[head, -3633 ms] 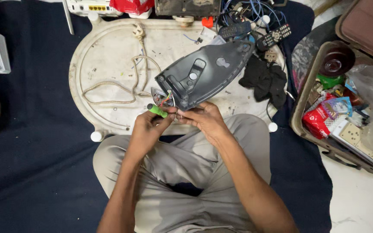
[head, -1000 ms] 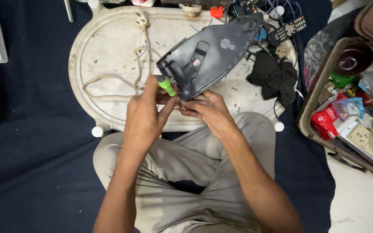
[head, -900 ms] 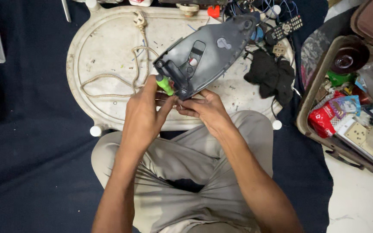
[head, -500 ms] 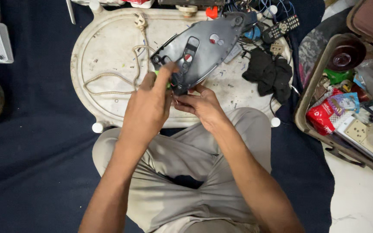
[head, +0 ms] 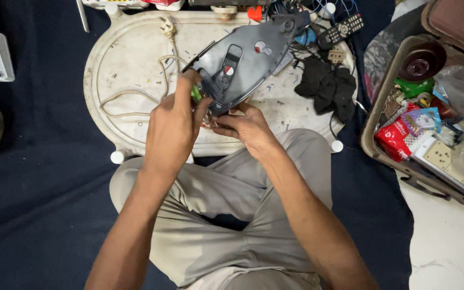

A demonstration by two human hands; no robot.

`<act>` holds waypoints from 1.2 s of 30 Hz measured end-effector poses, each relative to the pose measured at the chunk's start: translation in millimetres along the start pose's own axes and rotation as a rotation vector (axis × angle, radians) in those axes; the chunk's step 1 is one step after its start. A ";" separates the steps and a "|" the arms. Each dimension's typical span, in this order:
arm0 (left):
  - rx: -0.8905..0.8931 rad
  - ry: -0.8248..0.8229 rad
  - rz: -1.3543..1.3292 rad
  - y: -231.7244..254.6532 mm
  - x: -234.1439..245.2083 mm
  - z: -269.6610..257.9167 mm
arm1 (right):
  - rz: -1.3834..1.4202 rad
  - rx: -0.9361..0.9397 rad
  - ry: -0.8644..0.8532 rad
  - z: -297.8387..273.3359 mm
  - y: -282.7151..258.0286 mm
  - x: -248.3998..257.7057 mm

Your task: The person repairs a disassembled electric iron by manipulating its internal wiring with a screwdriver. They adjust and tighten connections within the exposed base of the appliance.

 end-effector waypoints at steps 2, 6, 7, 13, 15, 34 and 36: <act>-0.103 0.084 -0.116 6.2 3.7 -1.9 | -0.011 0.001 -0.004 0.4 -0.4 0.9; -0.168 0.179 -0.137 12.9 10.5 -4.6 | -0.005 -0.015 0.010 0.0 2.2 1.9; -0.180 0.178 -0.136 13.7 11.6 -3.9 | -0.006 -0.007 0.012 -0.3 2.3 2.4; -0.255 0.125 -0.278 17.1 12.0 -3.0 | -0.022 0.023 -0.007 1.0 1.1 4.2; -0.178 0.086 -0.310 18.0 8.2 -4.7 | -0.038 0.009 0.001 1.2 1.4 5.3; 0.015 0.249 -0.436 15.4 0.6 4.7 | -0.053 -0.033 0.000 9.3 -3.6 5.0; -0.044 0.240 -0.411 17.3 2.9 2.5 | -0.044 -0.043 0.007 8.4 -4.5 5.2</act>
Point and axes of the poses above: each hand's wrist, its own z-axis towards the middle knuckle, its own x-axis out of the back of the hand, y = z × x, the point moved 2 cm from there along z, towards the middle knuckle, and after that the axes turned 2 degrees about x, right-handed, at the moved point
